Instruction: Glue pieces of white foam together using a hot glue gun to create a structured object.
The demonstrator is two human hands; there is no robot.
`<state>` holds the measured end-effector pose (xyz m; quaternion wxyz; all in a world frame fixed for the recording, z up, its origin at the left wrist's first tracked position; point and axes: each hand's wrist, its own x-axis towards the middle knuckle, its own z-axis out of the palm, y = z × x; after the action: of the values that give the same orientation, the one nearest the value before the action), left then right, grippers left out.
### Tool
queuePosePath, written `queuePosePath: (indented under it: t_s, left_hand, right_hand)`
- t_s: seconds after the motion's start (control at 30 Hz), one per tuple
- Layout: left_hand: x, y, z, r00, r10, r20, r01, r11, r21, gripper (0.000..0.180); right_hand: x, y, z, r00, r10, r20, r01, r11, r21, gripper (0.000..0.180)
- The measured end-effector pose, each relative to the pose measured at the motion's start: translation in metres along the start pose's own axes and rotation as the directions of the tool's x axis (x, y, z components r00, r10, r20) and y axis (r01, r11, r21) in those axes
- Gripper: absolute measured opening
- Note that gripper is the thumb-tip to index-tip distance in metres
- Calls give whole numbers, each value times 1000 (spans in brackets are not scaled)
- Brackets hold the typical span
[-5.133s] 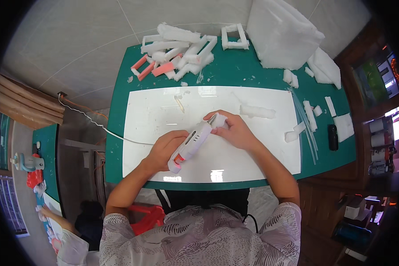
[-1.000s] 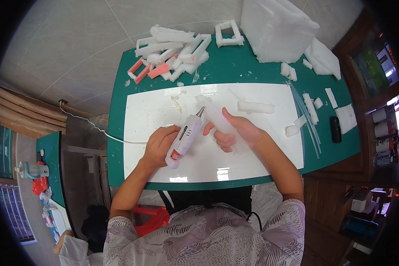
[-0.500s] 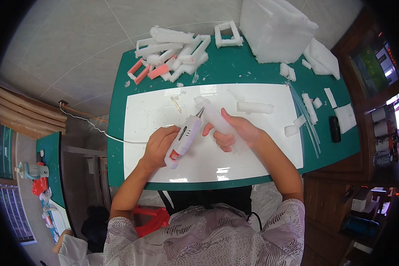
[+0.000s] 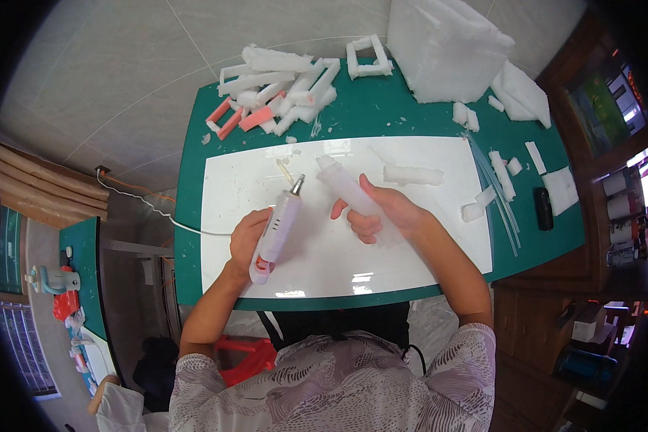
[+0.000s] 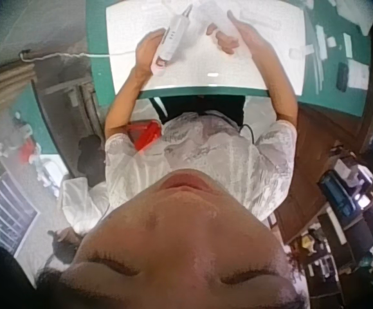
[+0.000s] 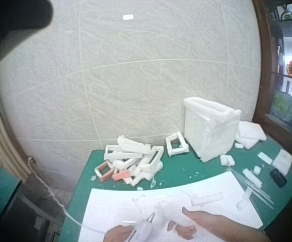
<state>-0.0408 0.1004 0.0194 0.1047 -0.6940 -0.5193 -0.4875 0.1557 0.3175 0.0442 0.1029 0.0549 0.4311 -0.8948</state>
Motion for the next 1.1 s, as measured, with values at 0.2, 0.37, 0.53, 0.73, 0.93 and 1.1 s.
queuePosePath:
  t_s: [0.2,0.37,0.53,0.73,0.93,1.1]
  left_hand:
    - [7,0,0,999,-24,30,23,999,35,44]
    - [4,0,6,997,-30,68,27,999,46,44]
    - [4,-1,6,997,-26,79,24,999,34,44]
    - [5,0,4,995,-33,91,32,999,16,44]
    - [3,5,5,994,-47,100,51,998,-34,40]
    - [2,7,4,990,-57,130,69,993,-93,38]
  right_hand:
    - [0,1,4,1000,7,22,-7,1000,-4,74]
    - [1,1,5,1000,19,22,-18,999,-39,75]
    - [2,1,4,999,9,43,-8,999,-32,75]
    - [2,0,5,999,-3,36,5,997,-73,75]
    - [2,2,4,998,-32,54,37,995,-96,75]
    - [4,4,1,997,-36,-72,40,998,57,65]
